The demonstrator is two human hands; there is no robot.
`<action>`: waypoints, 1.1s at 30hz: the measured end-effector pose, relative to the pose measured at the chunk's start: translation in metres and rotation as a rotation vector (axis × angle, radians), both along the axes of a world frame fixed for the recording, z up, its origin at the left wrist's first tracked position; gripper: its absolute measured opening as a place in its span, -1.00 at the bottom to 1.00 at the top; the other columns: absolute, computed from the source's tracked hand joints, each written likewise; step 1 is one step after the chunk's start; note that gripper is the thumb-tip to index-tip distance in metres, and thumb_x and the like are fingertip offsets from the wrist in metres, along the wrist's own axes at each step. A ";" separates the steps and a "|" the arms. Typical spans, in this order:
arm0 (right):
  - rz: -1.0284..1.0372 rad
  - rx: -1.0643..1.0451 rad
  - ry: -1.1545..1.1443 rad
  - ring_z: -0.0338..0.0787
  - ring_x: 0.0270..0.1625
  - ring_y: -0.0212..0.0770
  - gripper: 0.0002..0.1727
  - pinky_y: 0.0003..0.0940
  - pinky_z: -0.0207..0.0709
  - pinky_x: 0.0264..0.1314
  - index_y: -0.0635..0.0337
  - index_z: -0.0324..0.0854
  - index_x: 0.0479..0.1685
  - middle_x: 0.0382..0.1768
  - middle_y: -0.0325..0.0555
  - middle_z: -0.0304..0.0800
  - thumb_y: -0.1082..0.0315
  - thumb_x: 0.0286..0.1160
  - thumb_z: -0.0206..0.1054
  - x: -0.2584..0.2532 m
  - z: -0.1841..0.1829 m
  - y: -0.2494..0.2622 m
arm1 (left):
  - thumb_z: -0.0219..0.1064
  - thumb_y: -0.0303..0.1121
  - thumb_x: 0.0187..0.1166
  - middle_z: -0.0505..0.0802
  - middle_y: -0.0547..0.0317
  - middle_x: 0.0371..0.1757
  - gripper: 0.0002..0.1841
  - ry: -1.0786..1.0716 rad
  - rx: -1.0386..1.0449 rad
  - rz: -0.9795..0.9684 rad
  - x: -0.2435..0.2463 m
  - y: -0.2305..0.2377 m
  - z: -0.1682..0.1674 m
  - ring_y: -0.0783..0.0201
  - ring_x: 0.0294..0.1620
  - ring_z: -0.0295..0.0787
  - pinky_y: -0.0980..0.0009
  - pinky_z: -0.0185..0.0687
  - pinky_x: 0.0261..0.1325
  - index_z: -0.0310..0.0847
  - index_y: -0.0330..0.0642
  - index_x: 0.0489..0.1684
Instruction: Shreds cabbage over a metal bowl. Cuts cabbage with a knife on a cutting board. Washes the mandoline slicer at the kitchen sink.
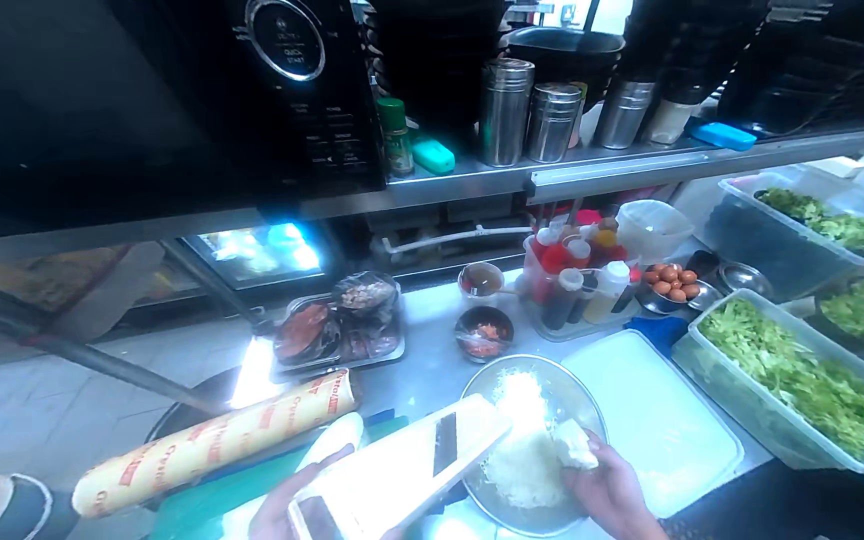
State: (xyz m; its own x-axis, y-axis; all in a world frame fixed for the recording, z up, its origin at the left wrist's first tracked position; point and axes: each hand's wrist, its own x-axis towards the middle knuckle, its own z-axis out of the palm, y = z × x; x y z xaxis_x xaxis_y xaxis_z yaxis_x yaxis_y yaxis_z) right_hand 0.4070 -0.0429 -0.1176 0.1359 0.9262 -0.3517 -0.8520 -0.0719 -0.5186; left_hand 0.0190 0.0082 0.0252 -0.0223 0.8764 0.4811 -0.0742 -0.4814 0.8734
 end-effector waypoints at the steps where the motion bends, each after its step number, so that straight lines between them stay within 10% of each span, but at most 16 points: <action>1: -0.035 -0.022 0.052 0.84 0.06 0.04 -0.50 0.07 0.74 0.04 0.08 0.62 0.27 0.09 0.14 0.81 0.12 0.32 0.42 -0.001 0.004 0.002 | 0.81 -0.35 -0.07 0.61 -0.27 0.46 0.07 0.005 0.004 -0.017 0.007 0.003 0.000 -0.22 0.45 0.61 -0.10 0.67 0.42 0.14 -0.26 0.56; 8: 0.039 -0.162 -0.207 0.82 0.15 0.33 -0.52 0.26 0.75 0.16 0.25 0.33 0.56 0.25 0.41 0.69 0.19 0.79 0.02 0.004 0.047 0.026 | 0.89 -0.37 -0.17 0.66 -0.24 0.45 0.11 0.115 -0.048 -0.124 0.060 0.019 -0.003 -0.19 0.41 0.66 -0.07 0.71 0.43 0.21 -0.26 0.55; 16: 0.314 -0.025 -1.010 0.91 -0.16 -0.08 -0.53 -0.08 0.86 -0.07 0.04 0.64 0.34 -0.11 -0.09 0.91 0.25 0.42 0.54 0.000 0.071 0.043 | 0.92 -0.22 -0.20 0.74 -0.05 0.41 0.11 0.284 -0.074 -0.181 0.087 0.017 -0.008 0.01 0.39 0.72 0.06 0.76 0.42 0.31 -0.21 0.54; 22: 0.522 -0.044 -1.249 0.85 0.14 -0.24 -0.39 -0.17 0.82 0.20 -0.24 0.49 0.68 0.49 -0.17 0.62 -0.02 0.61 0.37 -0.009 0.064 0.047 | 0.91 -0.03 -0.19 0.77 0.09 0.39 0.12 0.444 -0.085 -0.145 0.096 0.013 -0.008 0.20 0.38 0.74 0.14 0.76 0.43 0.37 -0.20 0.53; 26: 0.615 0.019 -1.450 0.67 0.44 -0.18 -0.13 -0.10 0.71 0.39 -0.21 0.23 0.85 0.53 -0.02 0.52 -0.16 0.50 0.42 -0.017 0.066 0.045 | 0.91 0.02 -0.22 0.78 0.18 0.37 0.12 0.478 -0.137 -0.125 0.101 0.011 -0.008 0.30 0.34 0.75 0.20 0.79 0.40 0.40 -0.14 0.53; 33: 0.580 0.113 -1.536 0.72 0.41 -0.31 -0.13 -0.22 0.69 0.43 -0.13 0.23 0.85 0.60 -0.11 0.54 -0.10 0.53 0.44 -0.008 0.058 0.045 | 0.90 0.11 -0.25 0.78 0.26 0.38 0.14 0.507 -0.123 -0.111 0.104 0.015 -0.008 0.36 0.36 0.74 0.25 0.80 0.39 0.41 -0.06 0.54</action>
